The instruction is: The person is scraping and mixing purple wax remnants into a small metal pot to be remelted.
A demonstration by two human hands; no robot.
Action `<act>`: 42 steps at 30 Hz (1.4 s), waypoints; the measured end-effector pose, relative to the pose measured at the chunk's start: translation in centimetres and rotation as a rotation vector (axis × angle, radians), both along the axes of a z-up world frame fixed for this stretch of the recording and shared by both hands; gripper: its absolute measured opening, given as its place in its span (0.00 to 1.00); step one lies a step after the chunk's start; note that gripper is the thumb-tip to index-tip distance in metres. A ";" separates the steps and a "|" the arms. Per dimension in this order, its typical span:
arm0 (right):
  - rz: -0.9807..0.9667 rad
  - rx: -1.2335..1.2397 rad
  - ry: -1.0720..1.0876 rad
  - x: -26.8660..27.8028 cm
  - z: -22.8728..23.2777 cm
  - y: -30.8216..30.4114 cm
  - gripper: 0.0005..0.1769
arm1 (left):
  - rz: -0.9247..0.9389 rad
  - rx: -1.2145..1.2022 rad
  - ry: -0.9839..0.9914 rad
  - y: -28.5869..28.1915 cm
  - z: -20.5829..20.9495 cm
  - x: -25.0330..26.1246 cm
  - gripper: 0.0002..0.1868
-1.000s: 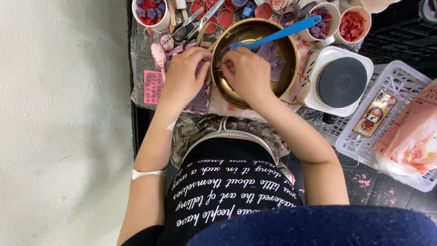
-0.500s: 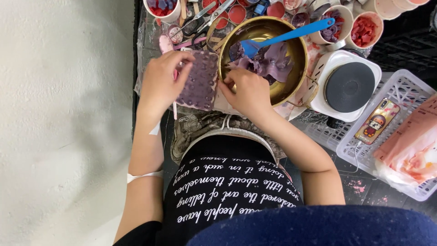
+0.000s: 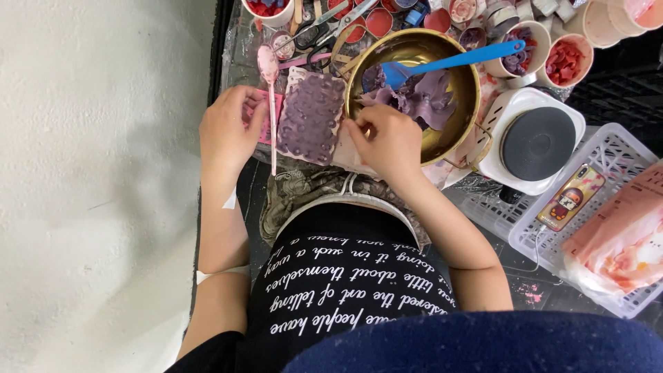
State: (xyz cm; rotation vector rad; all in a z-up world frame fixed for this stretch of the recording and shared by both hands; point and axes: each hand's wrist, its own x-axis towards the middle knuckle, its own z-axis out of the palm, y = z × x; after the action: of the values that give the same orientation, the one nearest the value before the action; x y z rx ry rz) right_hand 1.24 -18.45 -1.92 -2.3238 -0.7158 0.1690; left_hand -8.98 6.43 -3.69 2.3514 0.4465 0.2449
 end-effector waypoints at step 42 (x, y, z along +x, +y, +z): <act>-0.058 0.067 0.042 -0.9 1.4 -7.0 0.05 | 0.240 0.504 0.128 -0.7 -4.3 0.1 0.16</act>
State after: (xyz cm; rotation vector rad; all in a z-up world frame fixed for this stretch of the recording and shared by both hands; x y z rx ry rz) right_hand 0.37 -25.45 -0.53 -2.2681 -0.6240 0.1647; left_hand -8.85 5.73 -7.98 2.8137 0.8100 0.3526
